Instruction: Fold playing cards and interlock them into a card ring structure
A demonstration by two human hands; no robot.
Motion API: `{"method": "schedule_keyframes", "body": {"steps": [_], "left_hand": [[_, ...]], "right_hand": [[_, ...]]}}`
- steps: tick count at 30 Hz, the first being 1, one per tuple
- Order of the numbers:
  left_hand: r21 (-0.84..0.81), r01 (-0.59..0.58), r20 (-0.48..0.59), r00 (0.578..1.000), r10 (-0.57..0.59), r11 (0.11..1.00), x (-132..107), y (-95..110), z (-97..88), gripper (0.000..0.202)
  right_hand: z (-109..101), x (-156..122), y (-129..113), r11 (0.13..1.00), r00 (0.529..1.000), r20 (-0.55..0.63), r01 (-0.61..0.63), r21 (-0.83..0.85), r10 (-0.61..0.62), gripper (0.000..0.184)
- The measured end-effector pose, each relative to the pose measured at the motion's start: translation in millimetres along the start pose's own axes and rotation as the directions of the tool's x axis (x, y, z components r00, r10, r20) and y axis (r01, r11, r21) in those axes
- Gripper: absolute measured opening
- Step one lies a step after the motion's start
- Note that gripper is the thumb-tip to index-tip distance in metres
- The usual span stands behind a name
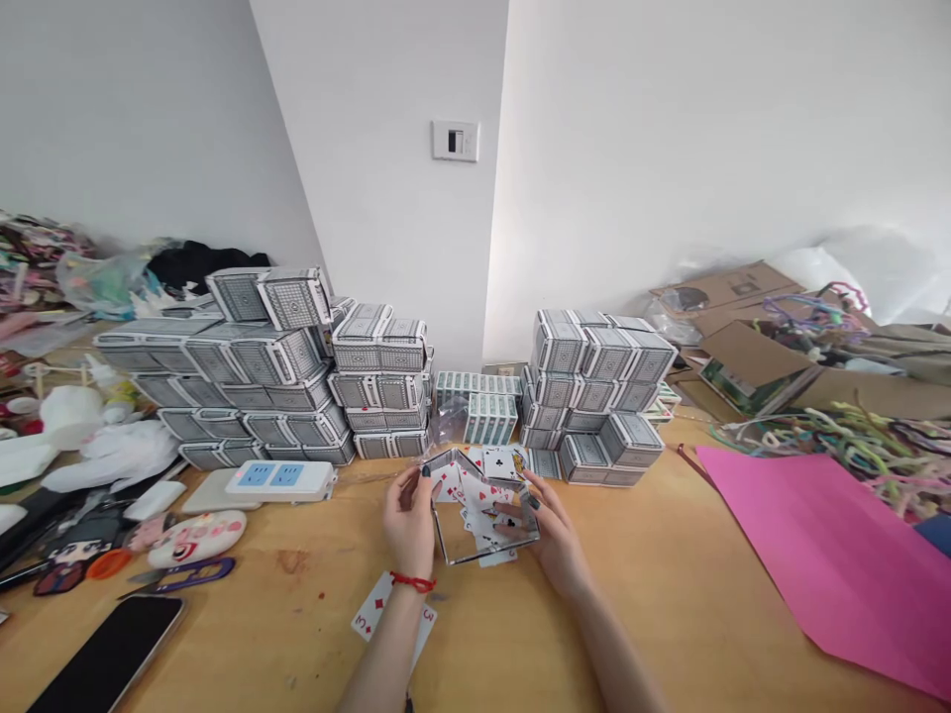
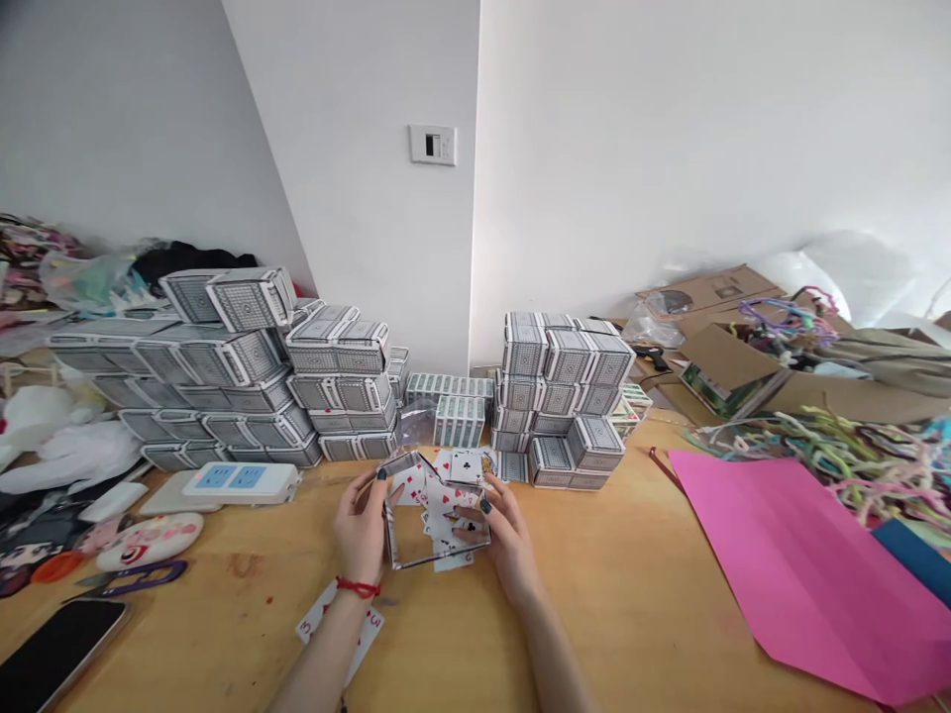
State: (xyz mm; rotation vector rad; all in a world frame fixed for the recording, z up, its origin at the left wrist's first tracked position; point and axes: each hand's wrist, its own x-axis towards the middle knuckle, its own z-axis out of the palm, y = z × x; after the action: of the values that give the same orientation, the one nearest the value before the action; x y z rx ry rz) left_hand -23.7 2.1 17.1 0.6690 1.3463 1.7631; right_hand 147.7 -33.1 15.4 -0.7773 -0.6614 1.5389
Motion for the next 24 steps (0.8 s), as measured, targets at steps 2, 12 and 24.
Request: {"method": "schedule_keyframes", "body": {"steps": [2, 12, 24], "left_hand": [[-0.002, 0.026, 0.064, 0.998, -0.026, 1.000, -2, 0, -0.6, 0.033], [0.016, 0.096, 0.533, 0.841, -0.089, 0.995, -2, 13, -9.3, 0.032], [0.077, 0.245, 0.669, 0.706, -0.233, 0.966, -4, 11, -5.6, 0.021]], "right_hand": [[-2, 2, 1, 0.999, 0.996, -0.079, 0.033, -0.015, -0.034, 0.046], [-10, 2, 0, 0.995, 0.996, -0.047, 0.076, -0.071, -0.079, 0.037], [-10, 8, 6, 0.984, 0.994, -0.095, 0.034, -0.173, -0.051, 0.039]]}}
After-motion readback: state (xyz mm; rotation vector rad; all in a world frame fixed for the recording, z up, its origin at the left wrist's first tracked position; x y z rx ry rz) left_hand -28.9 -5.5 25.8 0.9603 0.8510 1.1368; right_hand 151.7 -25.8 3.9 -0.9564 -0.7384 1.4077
